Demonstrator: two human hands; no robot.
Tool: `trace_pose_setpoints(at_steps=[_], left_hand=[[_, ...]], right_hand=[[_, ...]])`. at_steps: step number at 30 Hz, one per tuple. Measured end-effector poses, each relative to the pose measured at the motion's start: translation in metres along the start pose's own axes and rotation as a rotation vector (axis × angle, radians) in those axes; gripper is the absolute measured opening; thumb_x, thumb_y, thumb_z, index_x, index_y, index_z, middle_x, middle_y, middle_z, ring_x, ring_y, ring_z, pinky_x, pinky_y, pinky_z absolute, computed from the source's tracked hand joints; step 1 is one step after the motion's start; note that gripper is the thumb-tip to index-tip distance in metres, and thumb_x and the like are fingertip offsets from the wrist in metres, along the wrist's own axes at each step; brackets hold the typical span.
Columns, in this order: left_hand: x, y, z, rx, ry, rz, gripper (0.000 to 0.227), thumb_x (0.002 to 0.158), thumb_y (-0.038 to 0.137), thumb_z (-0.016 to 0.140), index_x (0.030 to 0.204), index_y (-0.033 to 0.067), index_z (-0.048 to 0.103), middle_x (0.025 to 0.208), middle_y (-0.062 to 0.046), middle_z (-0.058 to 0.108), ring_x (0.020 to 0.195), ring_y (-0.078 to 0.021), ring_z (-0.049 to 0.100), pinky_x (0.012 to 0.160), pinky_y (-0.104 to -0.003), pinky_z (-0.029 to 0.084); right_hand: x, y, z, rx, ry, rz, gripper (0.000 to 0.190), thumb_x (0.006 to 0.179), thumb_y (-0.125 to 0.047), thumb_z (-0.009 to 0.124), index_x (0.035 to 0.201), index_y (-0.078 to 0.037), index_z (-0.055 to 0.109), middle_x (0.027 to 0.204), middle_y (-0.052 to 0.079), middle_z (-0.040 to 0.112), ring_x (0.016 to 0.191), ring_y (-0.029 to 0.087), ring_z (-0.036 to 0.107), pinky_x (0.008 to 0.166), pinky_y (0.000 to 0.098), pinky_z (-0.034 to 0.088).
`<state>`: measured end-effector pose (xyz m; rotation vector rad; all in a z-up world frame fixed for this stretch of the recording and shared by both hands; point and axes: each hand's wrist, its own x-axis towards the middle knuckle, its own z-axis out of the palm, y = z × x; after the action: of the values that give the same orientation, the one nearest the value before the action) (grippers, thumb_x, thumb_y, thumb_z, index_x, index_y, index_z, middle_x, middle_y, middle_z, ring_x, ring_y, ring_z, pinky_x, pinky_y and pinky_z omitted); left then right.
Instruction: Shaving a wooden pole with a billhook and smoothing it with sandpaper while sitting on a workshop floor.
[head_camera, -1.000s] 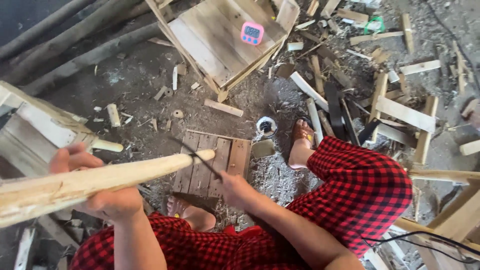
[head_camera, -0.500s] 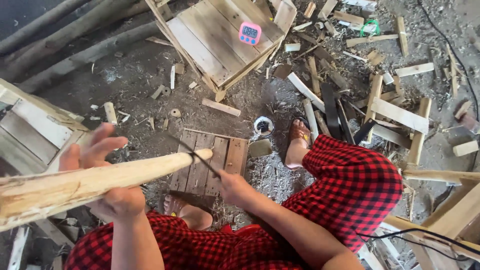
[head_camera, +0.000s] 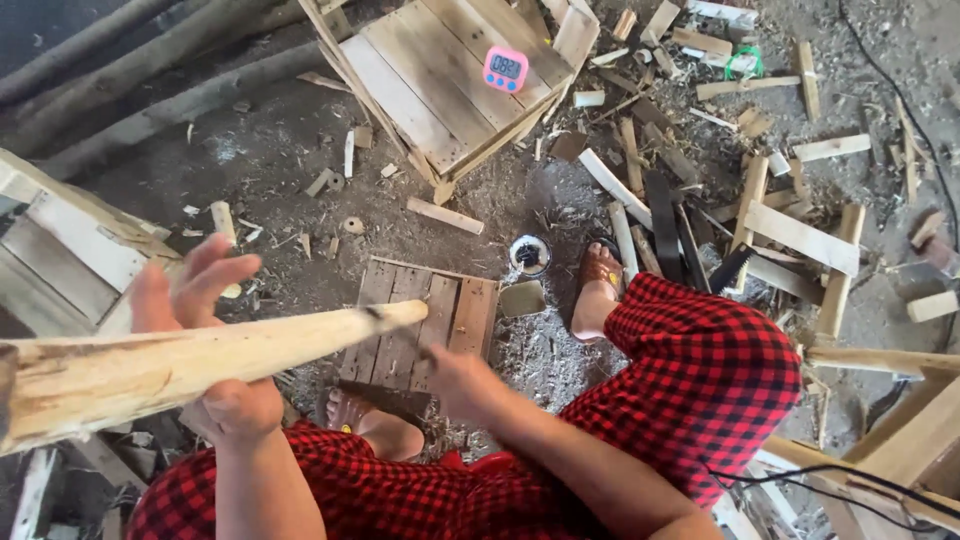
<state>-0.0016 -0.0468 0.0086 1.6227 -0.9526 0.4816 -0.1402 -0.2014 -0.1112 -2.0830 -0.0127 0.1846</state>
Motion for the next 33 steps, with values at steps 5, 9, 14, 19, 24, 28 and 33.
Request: trace_pose_setpoints(at_steps=[5, 9, 14, 19, 24, 28, 33], left_hand=[[0.012, 0.003, -0.002, 0.375, 0.038, 0.122, 0.080, 0.092, 0.062, 0.023, 0.138, -0.0026, 0.035, 0.113, -0.019, 0.041, 0.097, -0.0293, 0.044, 0.100, -0.052, 0.039], [0.000, -0.012, 0.005, 0.090, 0.107, -0.020, 0.073, 0.091, 0.044, 0.039, 0.151, 0.0100, 0.015, 0.106, -0.012, 0.046, 0.117, -0.0244, 0.044, 0.116, -0.044, 0.035], [0.007, -0.014, 0.013, 0.198, 0.093, 0.152, 0.072, 0.089, 0.049, 0.034, 0.149, 0.0130, 0.015, 0.123, -0.014, 0.039, 0.112, -0.0247, 0.042, 0.118, -0.047, 0.034], [-0.001, -0.012, 0.013, -0.199, 0.082, -0.015, 0.075, 0.087, 0.039, 0.053, 0.150, 0.0169, 0.020, 0.092, -0.013, 0.050, 0.107, -0.0331, 0.053, 0.103, -0.048, 0.043], [-0.011, -0.026, 0.021, -0.416, 0.237, -0.135, 0.072, 0.090, 0.026, 0.061, 0.151, 0.0182, 0.022, 0.104, 0.000, 0.055, 0.111, -0.0185, 0.053, 0.120, -0.044, 0.044], [-0.011, -0.023, 0.025, -0.012, 0.262, -0.008, 0.054, 0.099, 0.048, 0.036, 0.134, 0.0073, 0.030, 0.112, -0.007, 0.036, 0.112, -0.0221, 0.041, 0.105, -0.039, 0.040], [-0.027, -0.037, 0.019, 0.008, 0.304, -0.054, 0.074, 0.094, 0.060, 0.035, 0.140, 0.0021, 0.029, 0.089, -0.006, 0.035, 0.088, -0.0159, 0.038, 0.094, -0.038, 0.047]], right_hand=[[0.016, 0.008, -0.007, 0.235, -0.225, 0.642, 0.026, 0.099, -0.019, 0.034, 0.121, -0.009, 0.044, 0.074, 0.011, 0.057, 0.046, 0.013, 0.049, 0.036, 0.0248, 0.044], [-0.015, -0.040, -0.021, -0.281, -0.266, 0.057, 0.016, 0.097, -0.010, 0.042, 0.105, 0.002, 0.048, 0.065, 0.004, 0.054, 0.033, 0.004, 0.035, 0.026, 0.0145, 0.033], [-0.020, -0.053, -0.027, 0.285, 0.045, -0.066, 0.009, 0.087, -0.001, 0.052, 0.094, 0.002, 0.055, 0.064, 0.009, 0.063, 0.041, 0.017, 0.055, 0.031, 0.0277, 0.040], [0.013, 0.049, 0.021, 0.116, -0.061, 0.322, 0.042, 0.083, -0.002, 0.048, 0.124, 0.005, 0.045, 0.070, 0.017, 0.061, 0.051, 0.022, 0.058, 0.037, 0.0254, 0.045], [0.001, -0.017, -0.009, 0.184, -0.121, 0.401, 0.028, 0.099, -0.018, 0.038, 0.113, 0.001, 0.053, 0.068, 0.013, 0.064, 0.039, 0.013, 0.052, 0.027, 0.0232, 0.041], [-0.021, -0.055, -0.025, 0.251, 0.058, -0.084, 0.016, 0.084, 0.003, 0.051, 0.100, 0.003, 0.052, 0.063, 0.011, 0.063, 0.040, 0.020, 0.056, 0.033, 0.0301, 0.042], [0.012, 0.024, 0.009, 0.205, -0.099, 0.289, 0.021, 0.098, -0.014, 0.039, 0.104, 0.002, 0.052, 0.078, 0.016, 0.065, 0.043, 0.014, 0.056, 0.031, 0.0233, 0.047]])
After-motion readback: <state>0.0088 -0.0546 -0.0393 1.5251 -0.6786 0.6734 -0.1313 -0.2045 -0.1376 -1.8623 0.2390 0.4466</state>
